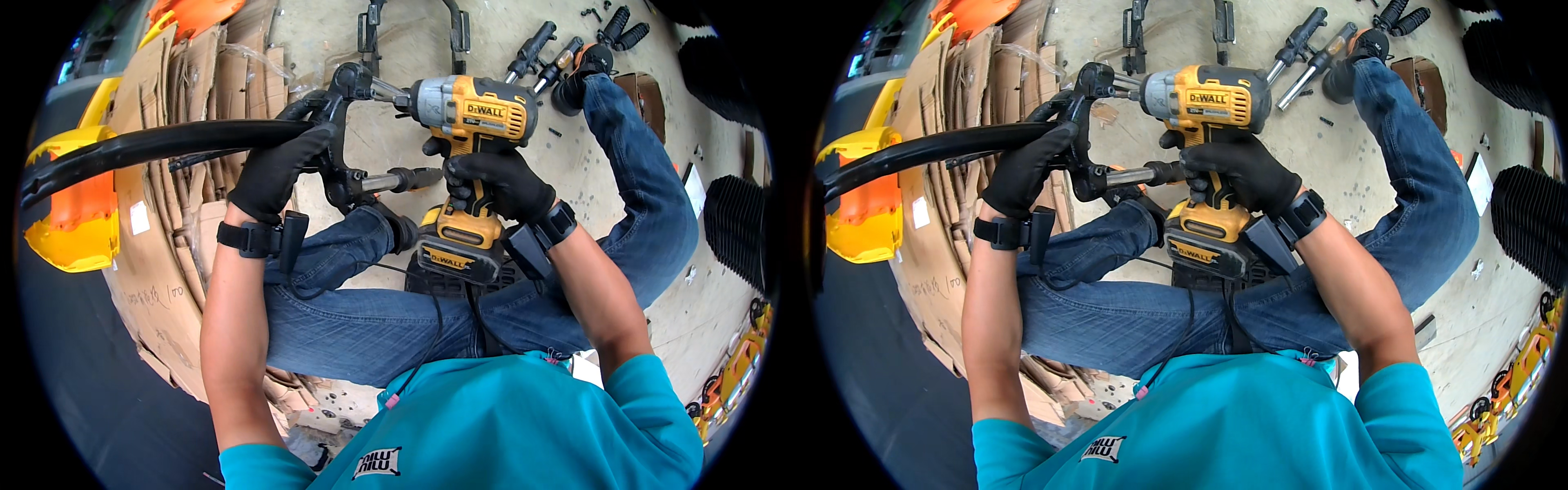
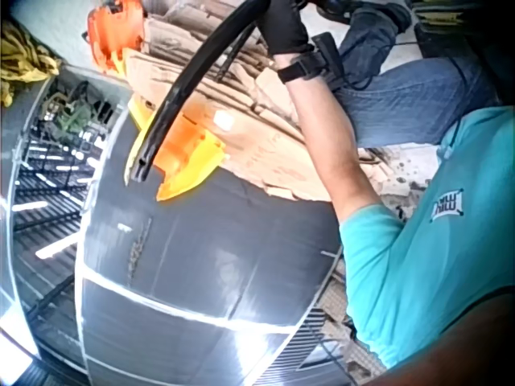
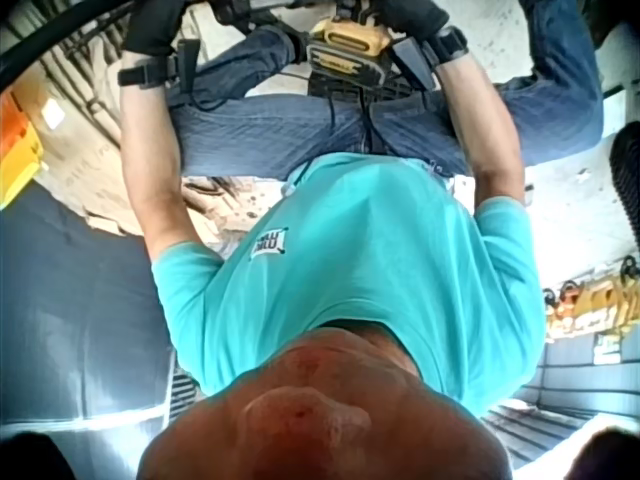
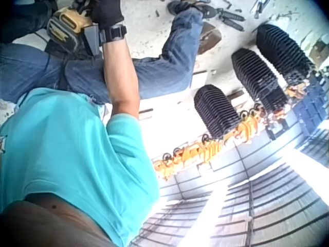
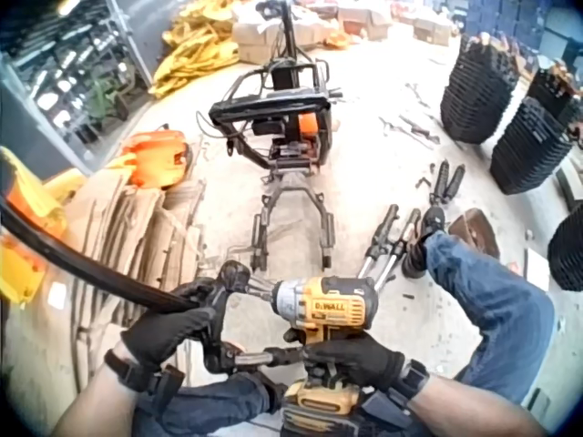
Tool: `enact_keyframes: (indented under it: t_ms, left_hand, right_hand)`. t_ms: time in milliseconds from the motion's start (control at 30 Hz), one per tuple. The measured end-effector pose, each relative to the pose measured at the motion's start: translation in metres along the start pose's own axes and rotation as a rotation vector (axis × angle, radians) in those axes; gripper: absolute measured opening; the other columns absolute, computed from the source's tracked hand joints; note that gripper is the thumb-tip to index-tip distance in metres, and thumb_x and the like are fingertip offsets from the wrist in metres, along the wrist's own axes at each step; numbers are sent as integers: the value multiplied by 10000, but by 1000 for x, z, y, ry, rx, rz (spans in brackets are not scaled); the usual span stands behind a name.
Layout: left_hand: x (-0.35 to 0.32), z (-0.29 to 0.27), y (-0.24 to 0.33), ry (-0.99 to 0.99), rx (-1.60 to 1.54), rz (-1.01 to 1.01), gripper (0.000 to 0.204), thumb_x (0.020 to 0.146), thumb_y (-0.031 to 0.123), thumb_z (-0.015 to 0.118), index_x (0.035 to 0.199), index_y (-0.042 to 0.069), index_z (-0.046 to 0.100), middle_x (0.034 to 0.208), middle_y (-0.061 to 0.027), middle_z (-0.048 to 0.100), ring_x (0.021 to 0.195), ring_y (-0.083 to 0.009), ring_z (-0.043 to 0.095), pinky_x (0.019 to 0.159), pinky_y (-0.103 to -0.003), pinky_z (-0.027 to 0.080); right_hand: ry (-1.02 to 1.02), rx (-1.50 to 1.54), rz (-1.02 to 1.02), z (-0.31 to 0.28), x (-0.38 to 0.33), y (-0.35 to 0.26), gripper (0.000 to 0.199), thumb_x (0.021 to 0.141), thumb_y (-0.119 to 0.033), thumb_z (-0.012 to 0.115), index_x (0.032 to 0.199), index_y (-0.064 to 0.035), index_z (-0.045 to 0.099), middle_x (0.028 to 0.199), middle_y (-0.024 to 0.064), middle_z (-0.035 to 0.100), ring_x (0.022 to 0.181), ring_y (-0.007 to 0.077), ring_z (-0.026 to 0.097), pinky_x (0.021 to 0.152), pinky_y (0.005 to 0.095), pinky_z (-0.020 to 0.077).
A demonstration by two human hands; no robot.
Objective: The person unscrews bolts from a motorcycle triple tree using a power drill and removes the front fork tubes by hand.
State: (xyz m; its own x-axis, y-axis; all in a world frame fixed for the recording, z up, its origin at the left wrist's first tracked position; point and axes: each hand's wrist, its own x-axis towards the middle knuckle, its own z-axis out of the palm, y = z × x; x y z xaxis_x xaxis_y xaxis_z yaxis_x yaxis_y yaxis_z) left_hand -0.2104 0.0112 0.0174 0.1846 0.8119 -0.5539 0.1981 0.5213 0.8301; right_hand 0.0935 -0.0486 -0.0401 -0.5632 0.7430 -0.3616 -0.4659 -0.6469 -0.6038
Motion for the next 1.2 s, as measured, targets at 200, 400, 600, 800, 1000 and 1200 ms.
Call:
enact_keyframes:
  t_ms: [200, 400, 600, 800, 1000, 1200]
  left_hand:
    - [-1, 4, 2, 9, 28, 24, 458, 891, 105, 663, 1325, 20, 545, 1096, -34, 659, 957, -92, 618, 830, -241, 503]
    - [2, 2, -2, -6, 41, 60, 375, 925, 177, 639, 1260, 28, 559, 936, -63, 690, 829, -147, 674, 754, -289, 551]
    - [3, -2, -4, -27, -2, 27, 416, 922, 132, 633, 1307, 6, 539, 1037, -57, 681, 910, -117, 655, 802, -257, 531]
    - [2, 0, -3, -30, -7, 40, 424, 918, 114, 636, 1313, -7, 545, 1071, -52, 678, 945, -107, 644, 828, -236, 515]
    - [-1, 1, -1, -25, -7, 12, 394, 921, 127, 632, 1284, -11, 566, 1063, -51, 682, 942, -108, 644, 830, -247, 514]
    - [1, 2, -3, -26, 14, 37, 380, 924, 117, 628, 1277, -13, 573, 1050, -54, 682, 943, -111, 642, 851, -256, 513]
  right_hand:
    - [-5, 30, 7, 1, 6, 4, 402, 883, -127, 623, 1239, 42, 545, 722, 45, 585, 581, 160, 634, 568, 259, 539]
    - [-14, -20, -22, 1, 8, 6, 386, 886, -141, 621, 1223, 38, 561, 728, 40, 589, 576, 142, 616, 577, 259, 541]
    - [15, -16, -24, 16, 2, 2, 381, 904, -156, 619, 1227, 36, 556, 738, 30, 580, 641, 93, 587, 581, 246, 530]
    - [-15, 317, 57, 29, 1, 1, 293, 925, -162, 604, 1151, 22, 573, 779, 30, 528, 659, 120, 557, 636, 298, 544]
    - [11, 183, 60, 26, 1, 0, 273, 922, -164, 609, 1123, 18, 587, 776, 40, 544, 669, 121, 564, 630, 290, 548]
    - [-8, 199, 61, 19, 1, 0, 247, 928, -149, 587, 1108, 20, 578, 782, 52, 556, 689, 108, 569, 608, 266, 534]
